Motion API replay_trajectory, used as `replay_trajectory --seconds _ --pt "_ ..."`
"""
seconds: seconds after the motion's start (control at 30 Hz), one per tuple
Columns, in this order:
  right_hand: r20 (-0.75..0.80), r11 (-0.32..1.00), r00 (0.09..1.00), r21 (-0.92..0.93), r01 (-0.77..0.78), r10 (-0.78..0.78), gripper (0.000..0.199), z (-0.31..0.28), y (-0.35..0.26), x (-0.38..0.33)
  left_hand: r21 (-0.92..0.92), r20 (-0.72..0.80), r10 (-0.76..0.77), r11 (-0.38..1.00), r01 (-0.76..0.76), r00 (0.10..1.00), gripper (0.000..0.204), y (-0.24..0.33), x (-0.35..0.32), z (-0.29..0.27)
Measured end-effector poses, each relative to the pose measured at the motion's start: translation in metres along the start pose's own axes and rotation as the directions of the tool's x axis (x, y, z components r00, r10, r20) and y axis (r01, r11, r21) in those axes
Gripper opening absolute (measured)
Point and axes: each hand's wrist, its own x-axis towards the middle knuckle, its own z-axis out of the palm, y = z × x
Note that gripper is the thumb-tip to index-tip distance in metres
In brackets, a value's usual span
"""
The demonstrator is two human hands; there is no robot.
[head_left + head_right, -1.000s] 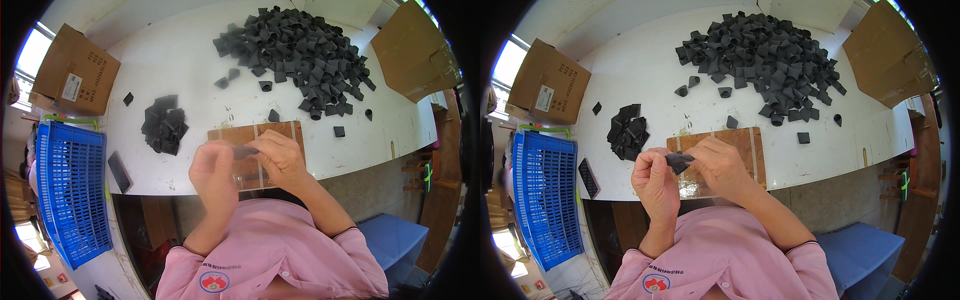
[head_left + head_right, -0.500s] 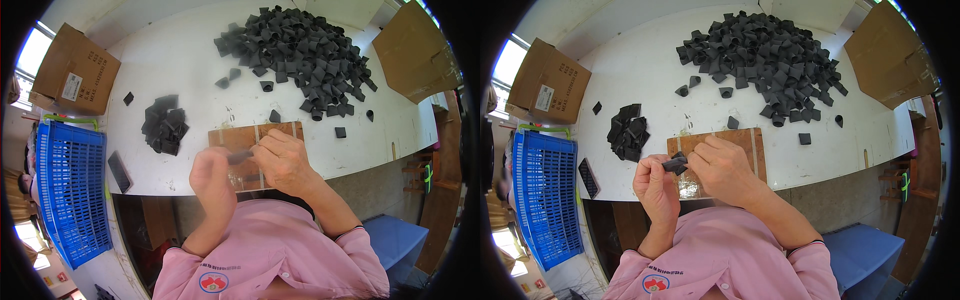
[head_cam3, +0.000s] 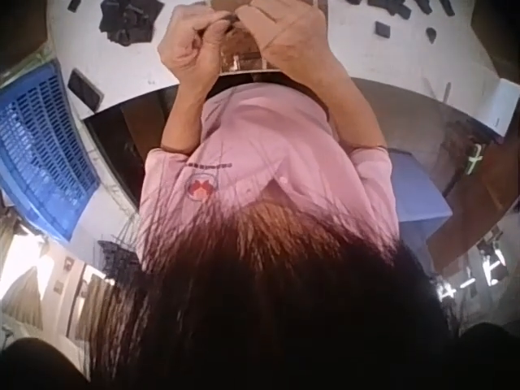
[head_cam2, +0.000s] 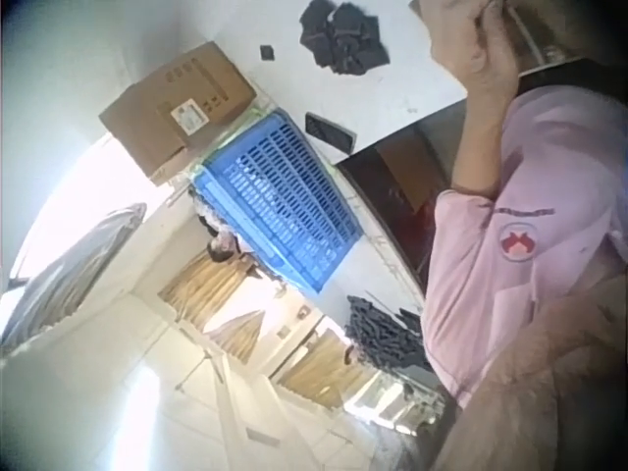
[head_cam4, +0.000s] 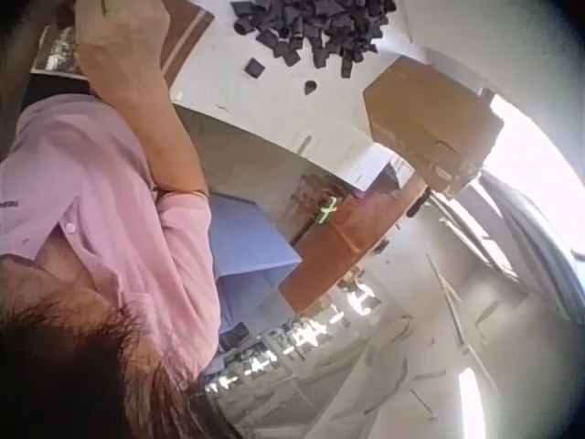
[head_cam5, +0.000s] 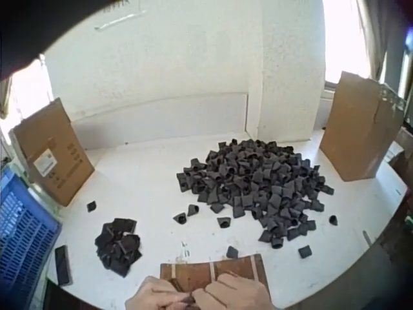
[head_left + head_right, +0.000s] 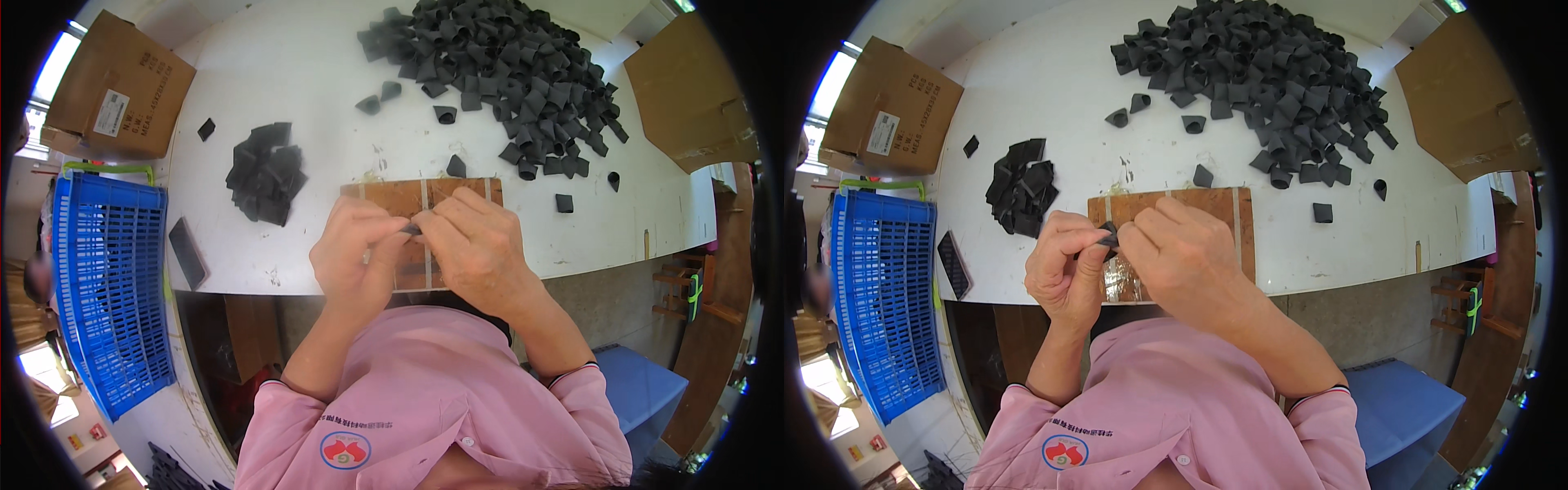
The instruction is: Assembling small black foam pieces onto a jig or guide on a workbench.
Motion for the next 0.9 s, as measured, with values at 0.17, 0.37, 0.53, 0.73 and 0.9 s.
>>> replay_trajectory --seconds 0.17,0.37,0.53,0.73,0.9 --pt "0.016 0.998 0.998 0.022 -0.066 0.066 0.009 0.003 0.010 0.001 0.051 0.009 0.039 0.998 -0.039 0.999 0.007 -0.017 -0.006 0.005" --pt "0.141 0.457 0.759 0.724 -0.517 0.635 0.027 -0.012 0.040 0.015 0.440 -0.167 -0.539 0.709 0.552 0.826 0.021 -0.073 -0.058 -0.006" --pt "0.388 0.447 0.653 0.499 -0.742 0.650 0.023 0.014 0.010 -0.052 0.687 0.012 -0.468 0.646 0.333 0.884 0.009 -0.106 -0.074 -0.009" --pt "0.331 0.473 0.680 0.521 -0.710 0.655 0.025 0.060 -0.021 -0.074 -0.502 0.320 -0.859 0.204 0.840 0.400 0.005 -0.042 -0.061 0.000" --pt "0.551 -0.103 0.568 0.767 -0.633 0.611 0.016 0.044 -0.007 -0.076 -0.580 0.377 -0.794 0.200 0.790 0.477 0.010 -0.003 -0.073 0.007"
